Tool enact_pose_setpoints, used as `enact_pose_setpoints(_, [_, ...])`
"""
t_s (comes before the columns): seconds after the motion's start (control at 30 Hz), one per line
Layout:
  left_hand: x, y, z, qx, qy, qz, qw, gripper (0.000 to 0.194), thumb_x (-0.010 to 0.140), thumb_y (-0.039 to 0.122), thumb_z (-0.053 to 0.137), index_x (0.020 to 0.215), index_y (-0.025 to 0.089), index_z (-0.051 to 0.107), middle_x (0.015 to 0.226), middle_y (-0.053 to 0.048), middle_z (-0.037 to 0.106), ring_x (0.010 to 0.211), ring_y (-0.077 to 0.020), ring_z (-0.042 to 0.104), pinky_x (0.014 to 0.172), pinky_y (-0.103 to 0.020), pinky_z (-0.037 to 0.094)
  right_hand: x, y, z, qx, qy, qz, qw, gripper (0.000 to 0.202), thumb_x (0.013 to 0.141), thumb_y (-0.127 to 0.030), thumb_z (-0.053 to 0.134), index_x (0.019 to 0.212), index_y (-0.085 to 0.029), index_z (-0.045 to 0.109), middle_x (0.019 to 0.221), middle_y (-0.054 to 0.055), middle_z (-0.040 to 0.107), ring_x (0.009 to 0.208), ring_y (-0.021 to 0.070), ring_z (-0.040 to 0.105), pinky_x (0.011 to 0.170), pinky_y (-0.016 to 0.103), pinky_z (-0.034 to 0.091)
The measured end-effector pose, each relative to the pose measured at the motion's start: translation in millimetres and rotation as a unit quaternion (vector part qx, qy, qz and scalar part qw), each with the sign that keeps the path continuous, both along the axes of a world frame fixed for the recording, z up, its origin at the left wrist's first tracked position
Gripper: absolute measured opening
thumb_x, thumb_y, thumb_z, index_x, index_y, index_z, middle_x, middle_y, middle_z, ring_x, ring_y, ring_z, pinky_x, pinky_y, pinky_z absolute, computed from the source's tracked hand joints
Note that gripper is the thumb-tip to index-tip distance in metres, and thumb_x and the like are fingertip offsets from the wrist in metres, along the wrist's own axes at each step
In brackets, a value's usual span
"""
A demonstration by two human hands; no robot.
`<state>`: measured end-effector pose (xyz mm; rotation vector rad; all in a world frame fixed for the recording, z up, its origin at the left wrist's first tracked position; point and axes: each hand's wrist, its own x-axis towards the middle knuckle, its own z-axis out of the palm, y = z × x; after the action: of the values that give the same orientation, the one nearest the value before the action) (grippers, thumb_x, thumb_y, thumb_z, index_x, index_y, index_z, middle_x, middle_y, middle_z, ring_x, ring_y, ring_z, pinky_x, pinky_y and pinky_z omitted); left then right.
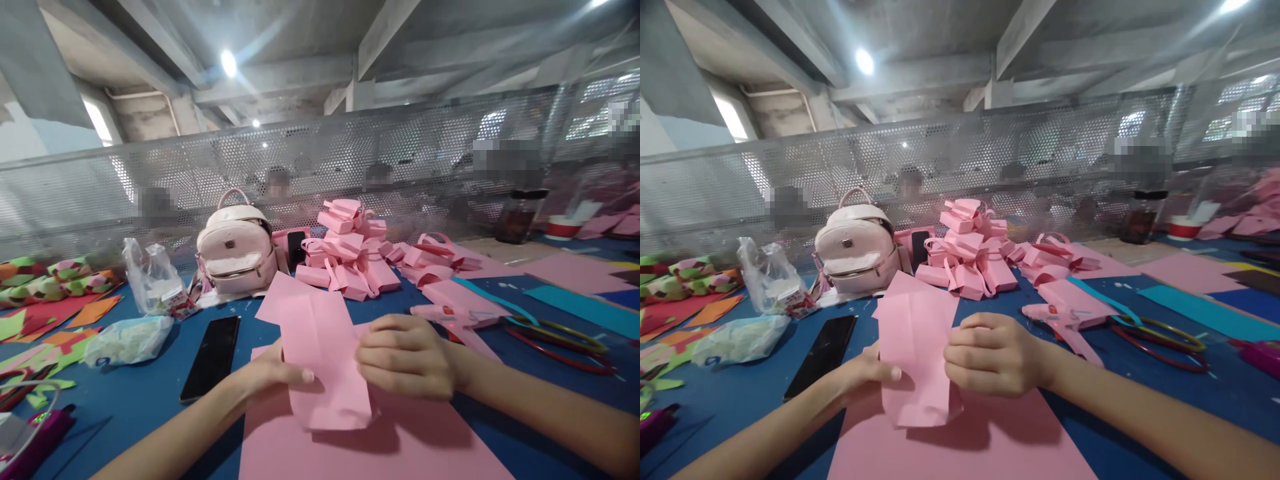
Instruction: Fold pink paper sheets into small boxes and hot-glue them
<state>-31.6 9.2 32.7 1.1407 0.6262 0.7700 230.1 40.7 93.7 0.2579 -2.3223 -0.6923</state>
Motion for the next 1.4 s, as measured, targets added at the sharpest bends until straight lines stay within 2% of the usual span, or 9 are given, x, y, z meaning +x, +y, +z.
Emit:
enact_pose_setpoints(0.17, [-2.2, -2.1, 5.9, 0.034, 0.116, -0.023, 0.992, 0.064, 0.052, 0.022, 0.094, 0.112, 0.016, 0.074, 0.111, -0.009, 0.075, 0.105, -0.0316, 0.065, 0.09, -0.041, 0.052, -3.5, 4.5, -6.7, 0.023, 0.021, 0.01, 0.999, 0.034, 0.1, -0.009, 0.049, 0.08, -0.022, 0.073, 0.082, -0.003, 0.077, 0.08, 0.0109, 0.071, 0.078, 0.026, 0.058])
enact_pose_setpoints(0.33, [-3.0, -5.7, 7.5, 0.068, 0.271, -0.022, 0.96, 0.051, 0.051, 0.017, 0.09, 0.101, 0.017, 0.075, 0.095, -0.005, 0.074, 0.092, -0.0279, 0.064, 0.073, -0.033, 0.053, -2.8, 8.2, -11.4, 0.039, 0.014, 0.022, 0.999, 0.027, 0.096, -0.01, 0.058, 0.079, -0.024, 0.072, 0.086, -0.003, 0.076, 0.083, 0.0113, 0.071, 0.08, 0.027, 0.057])
enact_pose_setpoints(0.5, [-2.5, -3.0, -0.2, 0.046, 0.208, -0.011, 0.977, 0.049, 0.057, 0.02, 0.084, 0.105, 0.016, 0.073, 0.091, -0.004, 0.072, 0.086, -0.0239, 0.064, 0.071, -0.031, 0.052, 1.3, 9.8, -14.4, 0.043, 0.014, 0.01, 0.999, 0.028, 0.097, -0.009, 0.055, 0.08, -0.024, 0.071, 0.088, -0.004, 0.076, 0.084, 0.0104, 0.071, 0.079, 0.026, 0.057])
enact_pose_setpoints(0.7, [4.1, -1.0, 0.4, 0.024, 0.075, -0.003, 0.997, 0.072, 0.058, 0.026, 0.09, 0.125, 0.015, 0.066, 0.113, -0.01, 0.072, 0.109, -0.0315, 0.063, 0.094, -0.041, 0.049, 7.7, 15.8, -19.6, 0.044, 0.027, -0.021, 0.998, 0.03, 0.099, -0.006, 0.05, 0.084, -0.022, 0.07, 0.085, -0.002, 0.076, 0.084, 0.0113, 0.071, 0.079, 0.028, 0.055])
enact_pose_setpoints(0.87, [8.1, -4.5, 9.9, 0.084, 0.119, -0.007, 0.989, 0.09, 0.046, 0.019, 0.097, 0.13, 0.017, 0.062, 0.124, -0.01, 0.069, 0.12, -0.0354, 0.058, 0.101, -0.045, 0.046, 12.7, 21.0, -23.6, 0.031, 0.046, -0.056, 0.997, 0.028, 0.099, -0.005, 0.047, 0.091, -0.017, 0.071, 0.088, 0.001, 0.077, 0.087, 0.0144, 0.072, 0.075, 0.031, 0.054])
enact_pose_setpoints(1.03, [5.1, -4.4, 12.2, 0.085, 0.166, 0.044, 0.981, 0.079, 0.053, 0.022, 0.094, 0.125, 0.016, 0.063, 0.121, -0.01, 0.071, 0.116, -0.0346, 0.062, 0.1, -0.047, 0.048, 14.5, 23.0, -24.8, 0.019, 0.056, -0.063, 0.996, 0.027, 0.099, -0.004, 0.046, 0.092, -0.015, 0.07, 0.088, 0.001, 0.077, 0.088, 0.015, 0.07, 0.076, 0.031, 0.053])
enact_pose_setpoints(1.2, [6.6, 0.2, 8.1, 0.061, 0.048, 0.089, 0.993, 0.08, 0.054, 0.026, 0.094, 0.126, 0.013, 0.062, 0.123, -0.014, 0.07, 0.119, -0.0379, 0.062, 0.101, -0.046, 0.049, 13.7, 23.5, -24.3, -0.003, 0.074, -0.085, 0.994, 0.022, 0.099, -0.006, 0.048, 0.094, -0.015, 0.067, 0.085, 0.003, 0.076, 0.087, 0.0156, 0.068, 0.075, 0.03, 0.053])
enact_pose_setpoints(1.3, [10.5, -0.4, 8.4, 0.072, -0.019, 0.125, 0.989, 0.092, 0.066, 0.033, 0.091, 0.146, 0.017, 0.048, 0.128, -0.016, 0.067, 0.122, -0.0375, 0.061, 0.103, -0.047, 0.048, 12.8, 23.0, -25.7, -0.03, 0.096, -0.119, 0.988, 0.026, 0.102, -0.007, 0.043, 0.095, -0.018, 0.066, 0.086, 0.003, 0.076, 0.088, 0.0154, 0.068, 0.077, 0.03, 0.053])
enact_pose_setpoints(1.4, [12.3, -2.5, 9.8, 0.078, -0.028, 0.175, 0.981, 0.112, 0.074, 0.039, 0.087, 0.161, 0.027, 0.018, 0.131, -0.014, 0.066, 0.123, -0.0356, 0.061, 0.102, -0.048, 0.049, 13.2, 24.4, -30.1, -0.052, 0.108, -0.158, 0.98, 0.027, 0.104, -0.008, 0.041, 0.098, -0.018, 0.065, 0.085, 0.003, 0.075, 0.089, 0.0163, 0.067, 0.079, 0.031, 0.053])
